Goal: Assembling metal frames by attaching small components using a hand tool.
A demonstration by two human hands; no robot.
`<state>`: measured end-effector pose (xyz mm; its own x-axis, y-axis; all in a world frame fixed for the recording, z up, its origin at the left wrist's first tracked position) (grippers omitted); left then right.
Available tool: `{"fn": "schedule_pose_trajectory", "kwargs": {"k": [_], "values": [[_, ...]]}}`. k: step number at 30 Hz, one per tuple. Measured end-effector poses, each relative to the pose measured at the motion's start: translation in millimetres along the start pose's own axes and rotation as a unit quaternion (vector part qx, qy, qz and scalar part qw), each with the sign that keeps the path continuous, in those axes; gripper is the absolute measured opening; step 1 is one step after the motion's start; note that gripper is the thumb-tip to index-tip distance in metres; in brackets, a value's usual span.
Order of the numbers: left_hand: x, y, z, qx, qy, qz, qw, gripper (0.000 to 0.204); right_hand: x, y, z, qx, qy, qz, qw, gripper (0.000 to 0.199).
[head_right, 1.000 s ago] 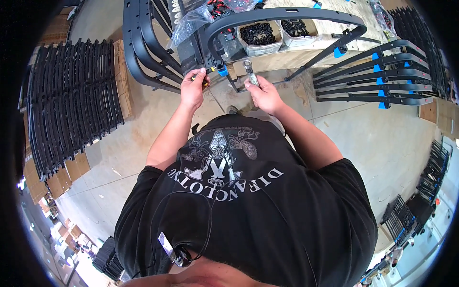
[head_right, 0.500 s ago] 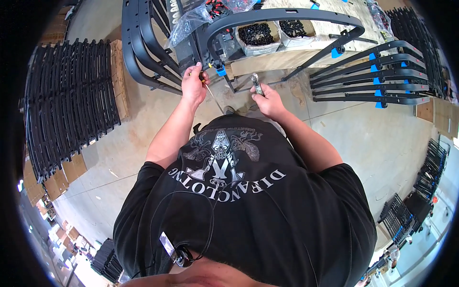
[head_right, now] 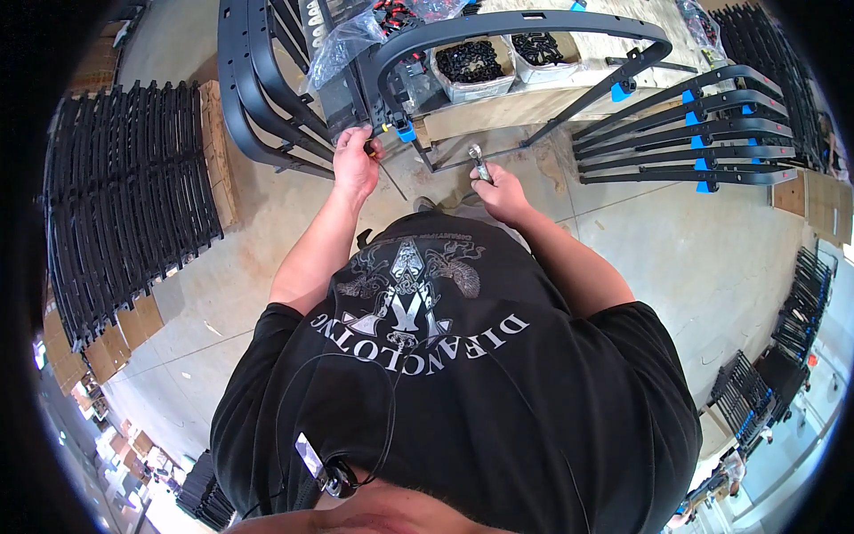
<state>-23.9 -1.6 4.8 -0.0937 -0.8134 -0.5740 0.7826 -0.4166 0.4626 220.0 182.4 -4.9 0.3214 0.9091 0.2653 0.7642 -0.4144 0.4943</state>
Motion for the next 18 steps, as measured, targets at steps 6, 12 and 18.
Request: {"fn": "schedule_pose_trajectory", "kwargs": {"k": [6,12,18], "values": [[0,-6,9,-0.151,-0.114,-0.090,0.978,0.020,-1,-2,-1,-0.028,0.005,-0.021,0.999,0.017],[2,-3,13,0.111,0.012,-0.037,0.993,0.026,-7,-20,-8,-0.020,0.097,-0.016,0.995,0.022],[-16,15,-7,-0.225,-0.308,0.127,0.916,0.044,-37,-50,-78,-0.007,0.134,-0.027,0.991,0.030]]}}
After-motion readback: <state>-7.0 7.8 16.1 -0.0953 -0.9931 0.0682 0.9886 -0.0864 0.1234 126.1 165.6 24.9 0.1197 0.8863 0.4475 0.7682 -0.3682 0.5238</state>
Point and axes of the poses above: each hand's wrist, its own y-axis away from the middle knuckle, its own x-axis out of the back of the hand, z = x × y, the point moved 1 cm from there along -y, towards the middle knuckle, and after that the axes turned 6 degrees about y, right-handed, at the moved point
